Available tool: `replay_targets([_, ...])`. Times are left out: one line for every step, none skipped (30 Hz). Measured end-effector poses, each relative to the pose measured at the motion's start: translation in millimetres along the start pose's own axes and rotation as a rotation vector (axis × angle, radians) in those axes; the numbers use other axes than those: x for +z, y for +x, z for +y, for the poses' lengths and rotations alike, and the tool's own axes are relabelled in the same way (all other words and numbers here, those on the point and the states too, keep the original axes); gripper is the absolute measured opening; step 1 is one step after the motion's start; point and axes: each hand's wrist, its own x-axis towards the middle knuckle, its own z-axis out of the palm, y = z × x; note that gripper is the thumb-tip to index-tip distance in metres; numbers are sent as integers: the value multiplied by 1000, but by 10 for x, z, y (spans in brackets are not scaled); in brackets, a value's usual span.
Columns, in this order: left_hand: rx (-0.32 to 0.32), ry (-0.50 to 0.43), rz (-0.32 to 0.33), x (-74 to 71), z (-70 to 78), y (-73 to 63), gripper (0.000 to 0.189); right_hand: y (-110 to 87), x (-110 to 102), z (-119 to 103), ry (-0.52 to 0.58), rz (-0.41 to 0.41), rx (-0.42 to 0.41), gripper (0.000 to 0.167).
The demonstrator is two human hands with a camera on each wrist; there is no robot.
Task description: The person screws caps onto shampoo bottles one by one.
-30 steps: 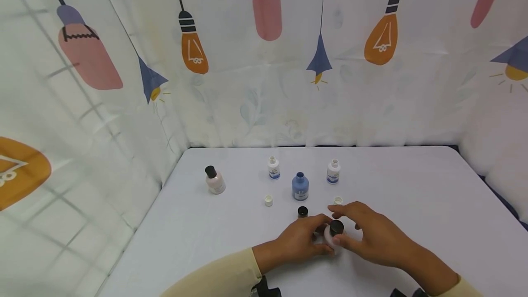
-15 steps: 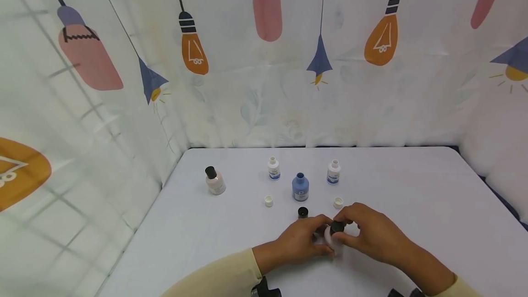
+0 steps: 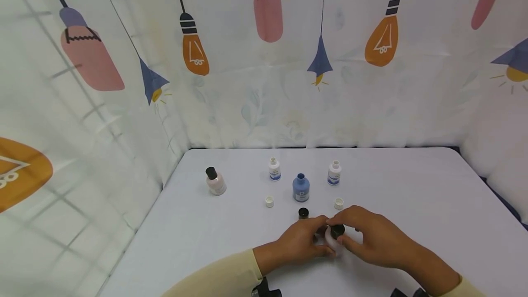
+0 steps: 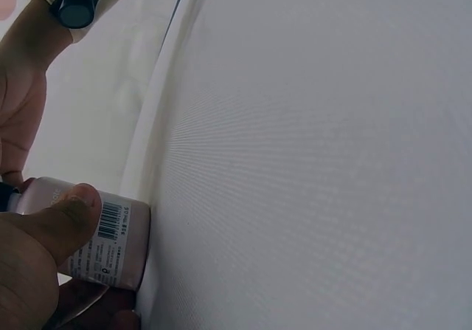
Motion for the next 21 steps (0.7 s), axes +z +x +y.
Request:
replay_targets([-1, -1, 0, 0, 1, 0, 58, 2, 6, 4, -9, 2, -6, 57])
replay_targets([-2, -1, 0, -1, 2, -1, 58, 4, 13, 8, -18, 3, -6, 56])
replay_targets([-3, -1, 1, -2, 4, 0, 57, 7, 19, 12, -28, 7, 3, 54])
replay_targets([-5, 0, 2, -3, 7, 0, 57, 10, 24, 14, -38, 11, 17, 52])
replay_targets([-7, -2, 3, -4, 10, 0, 57, 14, 27, 12, -46, 11, 36, 49])
replay_targets([-10, -2, 4, -6, 13, 0, 57, 17, 28, 8, -53, 9, 56, 46])
replay_targets([-12, -1, 5, -7, 14, 2, 57, 21, 31, -1, -61, 11, 76, 42])
replay_targets([-14, -1, 6, -7, 15, 2, 57, 23, 33, -7, -70, 11, 96, 40])
replay_targets([-15, -1, 7, -7, 16, 3, 57, 26, 35, -16, -77, 12, 116, 38])
replay_targets([-15, -3, 7, -6, 16, 3, 57, 28, 37, -25, -83, 14, 132, 36])
replay_targets([-15, -5, 7, -5, 16, 2, 57, 31, 39, -33, -90, 15, 146, 35])
replay_targets([-15, -7, 7, -3, 15, 2, 57, 33, 41, -40, -97, 15, 161, 35])
replay_targets([-14, -8, 8, -2, 14, 3, 56, 37, 43, -45, -102, 12, 170, 36])
replay_targets([-13, -11, 7, -1, 13, 3, 56, 39, 43, -48, -105, 7, 183, 38])
replay_targets([-13, -15, 7, -1, 12, 2, 56, 37, 43, -50, -106, 5, 191, 42])
replay_targets([-13, -16, 6, -2, 11, 2, 56, 34, 41, -50, -103, 3, 196, 47])
replay_targets([-12, -16, 7, -4, 10, 2, 55, 29, 38, -47, -97, 2, 197, 51])
replay_targets([-12, -16, 6, -5, 9, 2, 55, 22, 32, -43, -87, 3, 190, 56])
replay_targets([-9, -17, 6, -7, 10, 2, 54, 16, 27, -36, -74, 4, 176, 59])
replay_targets([-8, -17, 6, -10, 10, 1, 54, 10, 22, -29, -60, 9, 157, 63])
replay_targets([-6, -15, 7, -11, 10, 0, 54, 4, 17, -21, -47, 14, 130, 66])
